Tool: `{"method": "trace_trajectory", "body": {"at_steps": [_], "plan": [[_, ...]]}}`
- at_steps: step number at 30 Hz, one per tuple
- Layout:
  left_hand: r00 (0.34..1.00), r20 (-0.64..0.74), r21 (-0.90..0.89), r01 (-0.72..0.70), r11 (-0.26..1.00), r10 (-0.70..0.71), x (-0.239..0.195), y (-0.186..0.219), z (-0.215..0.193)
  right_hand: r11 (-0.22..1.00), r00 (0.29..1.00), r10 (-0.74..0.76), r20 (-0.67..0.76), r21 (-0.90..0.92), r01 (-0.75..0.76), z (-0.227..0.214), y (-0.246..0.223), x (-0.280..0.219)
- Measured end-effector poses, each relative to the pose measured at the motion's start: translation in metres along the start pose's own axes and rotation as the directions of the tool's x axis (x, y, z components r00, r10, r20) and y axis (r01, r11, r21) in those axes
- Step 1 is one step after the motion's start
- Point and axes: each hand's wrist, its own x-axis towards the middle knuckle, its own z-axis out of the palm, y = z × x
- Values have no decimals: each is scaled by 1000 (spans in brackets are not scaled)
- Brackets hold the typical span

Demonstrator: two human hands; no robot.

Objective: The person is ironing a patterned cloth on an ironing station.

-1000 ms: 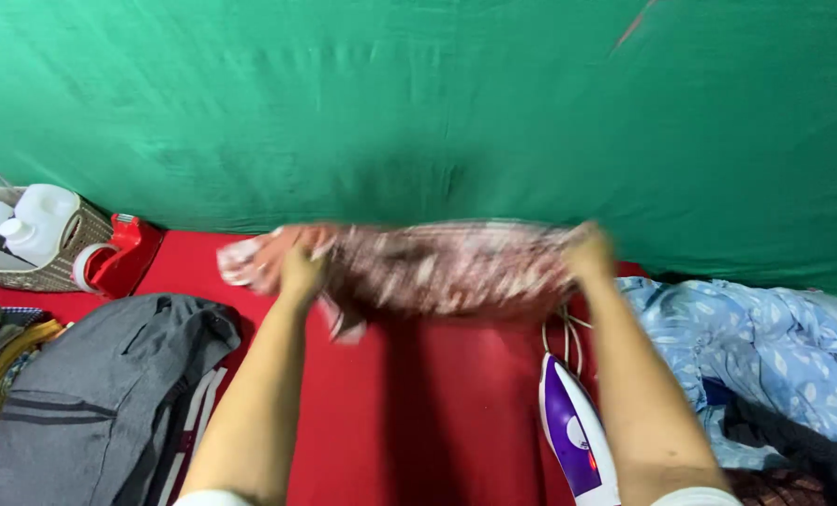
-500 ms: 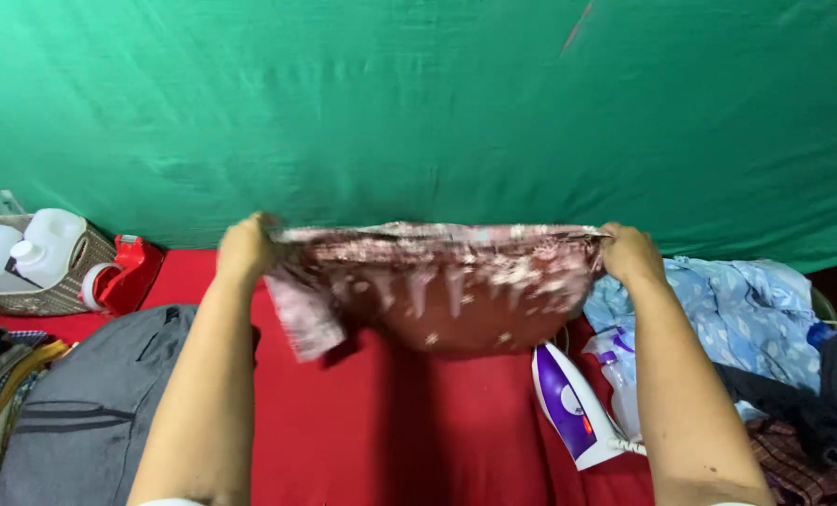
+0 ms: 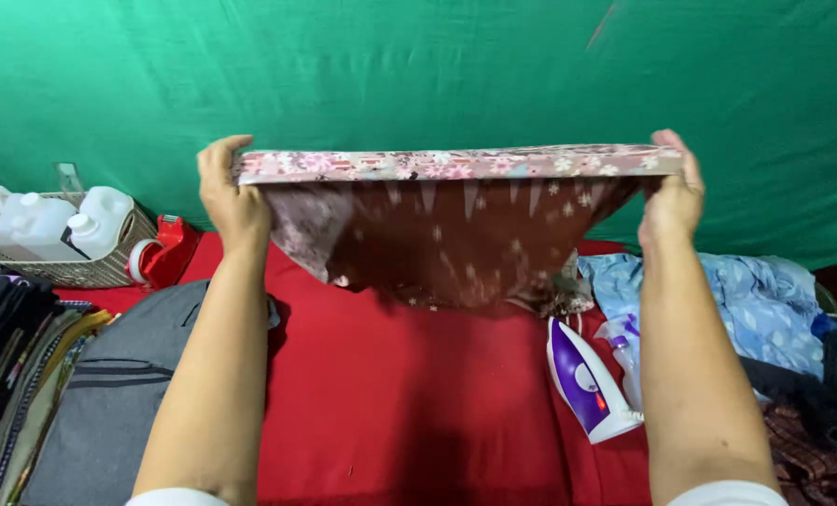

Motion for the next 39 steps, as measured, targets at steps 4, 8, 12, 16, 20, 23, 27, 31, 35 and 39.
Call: {"method": "trace_trajectory", "body": {"at_steps": [4, 8, 12, 16, 20, 23, 27, 31, 35, 39], "plan": [[996, -24, 67, -86, 994, 87, -44, 10, -47, 991, 991, -111, 76, -60, 116, -44, -9, -66], [937, 318, 372, -262, 890, 143, -125, -18, -100, 584, 954, -8, 300, -773, 248, -102, 28, -151], [797, 604, 627, -462, 627, -17, -195, -33, -133, 147, 894, 117, 432, -898, 414, -99, 13, -237], [691, 713, 643, -579, 501, -117, -249, -42, -148, -7, 827, 160, 539, -837, 547, -106, 37, -299], [518, 775, 631, -670, 391, -362, -286, -49, -158, -19, 744, 291, 601, -774, 632, -122, 58, -348], [451, 782, 597, -740, 311, -429, -311, -60, -164, -163, 718, 497, 488, -760, 629, -109, 42, -371], [469, 860, 508, -829, 234, -203, -329, -53, -172, -274, 635, 162, 756, -583, 765, -113, 53, -398], [389, 908, 418, -818, 395, -155, -342, -68, -168, -218, 615, 220, 757, -577, 787, -104, 63, -410], [218, 899, 398, -770, 499, -380, -351, -88, -164, -208, 598, 649, 471, -646, 735, -100, 63, -403], [9, 778, 424, -746, 514, -628, -354, -106, -149, -219, 446, 860, 247, -610, 761, -110, 89, -394]]}}
